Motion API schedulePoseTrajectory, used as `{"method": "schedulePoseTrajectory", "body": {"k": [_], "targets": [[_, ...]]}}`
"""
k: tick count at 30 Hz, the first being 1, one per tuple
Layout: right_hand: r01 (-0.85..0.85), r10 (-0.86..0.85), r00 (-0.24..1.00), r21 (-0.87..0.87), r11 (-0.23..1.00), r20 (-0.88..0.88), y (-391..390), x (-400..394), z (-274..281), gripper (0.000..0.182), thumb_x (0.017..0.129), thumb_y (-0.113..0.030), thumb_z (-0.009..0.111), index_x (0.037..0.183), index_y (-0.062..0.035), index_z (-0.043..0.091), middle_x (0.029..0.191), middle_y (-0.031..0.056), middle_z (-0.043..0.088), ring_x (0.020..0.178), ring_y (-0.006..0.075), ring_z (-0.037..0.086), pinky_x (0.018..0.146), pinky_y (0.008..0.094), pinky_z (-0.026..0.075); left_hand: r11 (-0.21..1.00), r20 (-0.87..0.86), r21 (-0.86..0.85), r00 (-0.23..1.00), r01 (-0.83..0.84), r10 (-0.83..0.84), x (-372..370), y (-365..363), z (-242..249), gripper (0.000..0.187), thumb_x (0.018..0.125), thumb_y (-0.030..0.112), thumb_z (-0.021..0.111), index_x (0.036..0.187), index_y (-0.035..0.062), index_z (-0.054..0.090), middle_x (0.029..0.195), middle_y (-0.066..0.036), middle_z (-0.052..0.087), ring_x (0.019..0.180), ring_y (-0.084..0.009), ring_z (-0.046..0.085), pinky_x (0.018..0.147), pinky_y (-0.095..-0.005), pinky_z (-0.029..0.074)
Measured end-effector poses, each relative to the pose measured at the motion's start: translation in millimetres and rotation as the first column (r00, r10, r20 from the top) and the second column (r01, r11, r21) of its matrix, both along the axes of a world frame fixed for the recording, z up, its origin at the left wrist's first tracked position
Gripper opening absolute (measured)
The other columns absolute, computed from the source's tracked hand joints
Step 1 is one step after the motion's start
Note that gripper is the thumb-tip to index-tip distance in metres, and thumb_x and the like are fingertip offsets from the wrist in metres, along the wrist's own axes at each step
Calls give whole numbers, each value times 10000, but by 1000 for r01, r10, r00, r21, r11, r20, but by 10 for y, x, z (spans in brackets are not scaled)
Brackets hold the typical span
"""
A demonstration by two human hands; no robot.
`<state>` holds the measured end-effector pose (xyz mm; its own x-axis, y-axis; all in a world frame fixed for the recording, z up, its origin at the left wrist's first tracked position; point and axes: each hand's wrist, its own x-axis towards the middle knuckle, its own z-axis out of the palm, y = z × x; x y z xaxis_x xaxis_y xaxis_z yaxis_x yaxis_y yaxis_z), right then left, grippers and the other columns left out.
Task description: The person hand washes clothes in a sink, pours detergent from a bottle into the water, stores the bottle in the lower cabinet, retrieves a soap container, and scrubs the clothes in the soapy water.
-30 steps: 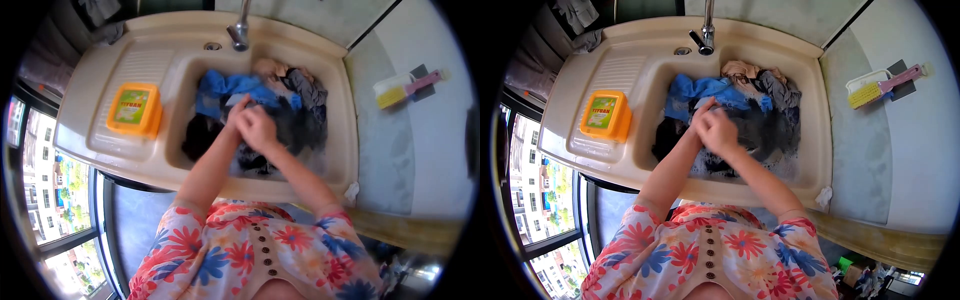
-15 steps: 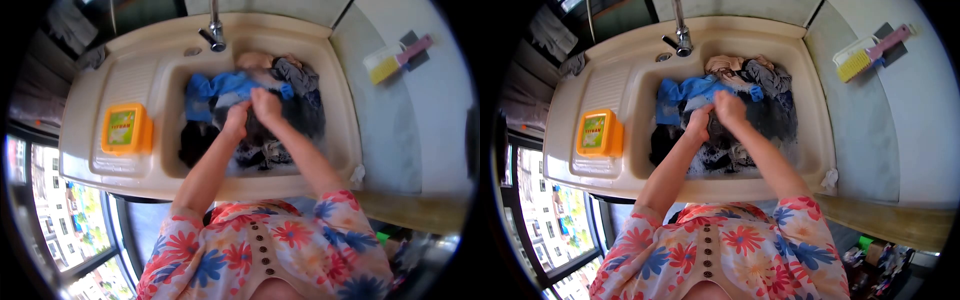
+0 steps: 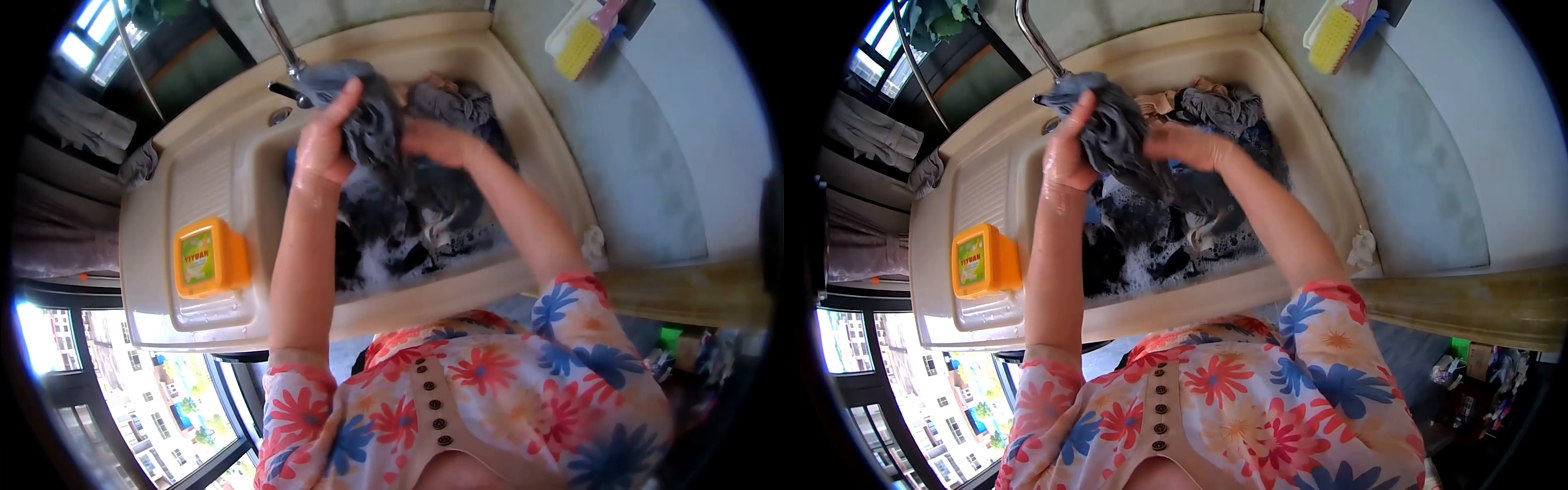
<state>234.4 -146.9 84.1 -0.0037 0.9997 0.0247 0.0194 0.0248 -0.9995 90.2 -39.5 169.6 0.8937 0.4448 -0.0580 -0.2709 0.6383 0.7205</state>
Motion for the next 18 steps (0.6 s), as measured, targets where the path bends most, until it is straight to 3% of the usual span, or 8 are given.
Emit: {"method": "schedulePoseTrajectory", "body": {"k": [4,6,8,11,12,14,16,18], "targets": [[0,23,998,-338,941,65,-296,-240,-196,350,749,-217,684,1002,-4,571,917,60,606,770,120,578,714,268,469,989,216,-76,971,126,-107,-18,181,242,267,812,222,612,1006,47,560,922,-84,622,813,-214,609,769,-356,494],[157,-181,983,-388,908,-25,-531,-54,-249,314,741,-212,679,885,48,578,735,62,619,645,124,595,629,254,467,996,56,-88,998,14,-9,-102,254,70,239,811,186,605,1000,47,560,921,-85,620,832,-224,605,782,-369,491],[186,-201,980,-393,901,3,-756,311,-333,264,749,-96,563,969,51,564,811,102,618,638,165,608,596,253,478,991,-112,-115,992,-63,50,-154,383,-470,243,810,165,588,1028,66,548,972,-102,604,919,-258,587,847,-454,461],[467,-475,873,-477,744,113,-836,368,-561,338,728,-33,485,1058,8,540,877,143,608,660,185,607,646,291,482,965,-681,-147,730,-219,62,-152,191,-1423,283,743,28,554,1024,32,520,976,-156,559,905,-359,559,742,-610,450],[564,-542,815,-492,663,204,-831,385,-759,353,726,-28,479,1073,4,534,880,147,608,675,192,608,656,301,482,967,-715,-169,699,-190,12,-151,63,-1669,311,734,5,526,1041,17,485,992,-171,528,913,-368,545,748,-624,440],[614,-287,601,-201,763,746,-655,217,-1449,456,714,-53,505,1169,-20,502,932,155,611,821,246,589,725,338,466,981,-761,-119,649,-151,7,-149,-56,-1871,309,734,3,513,1039,4,461,989,-168,508,928,-359,542,771,-630,426],[436,-124,836,-510,742,534,-662,-24,-1057,429,718,-74,521,1142,-14,526,959,182,609,855,263,590,759,350,456,983,-781,-128,624,-131,-18,-137,21,-2031,299,734,0,511,1029,5,464,985,-165,503,931,-357,542,774,-629,423],[649,-302,724,-466,601,620,-753,292,-1221,370,733,-91,531,1090,1,555,946,186,617,854,270,598,751,361,459,978,-723,-195,684,-68,-97,-165,50,-2002,261,768,88,527,1014,10,487,1058,-170,504,937,-358,548,754,-634,420]]}}
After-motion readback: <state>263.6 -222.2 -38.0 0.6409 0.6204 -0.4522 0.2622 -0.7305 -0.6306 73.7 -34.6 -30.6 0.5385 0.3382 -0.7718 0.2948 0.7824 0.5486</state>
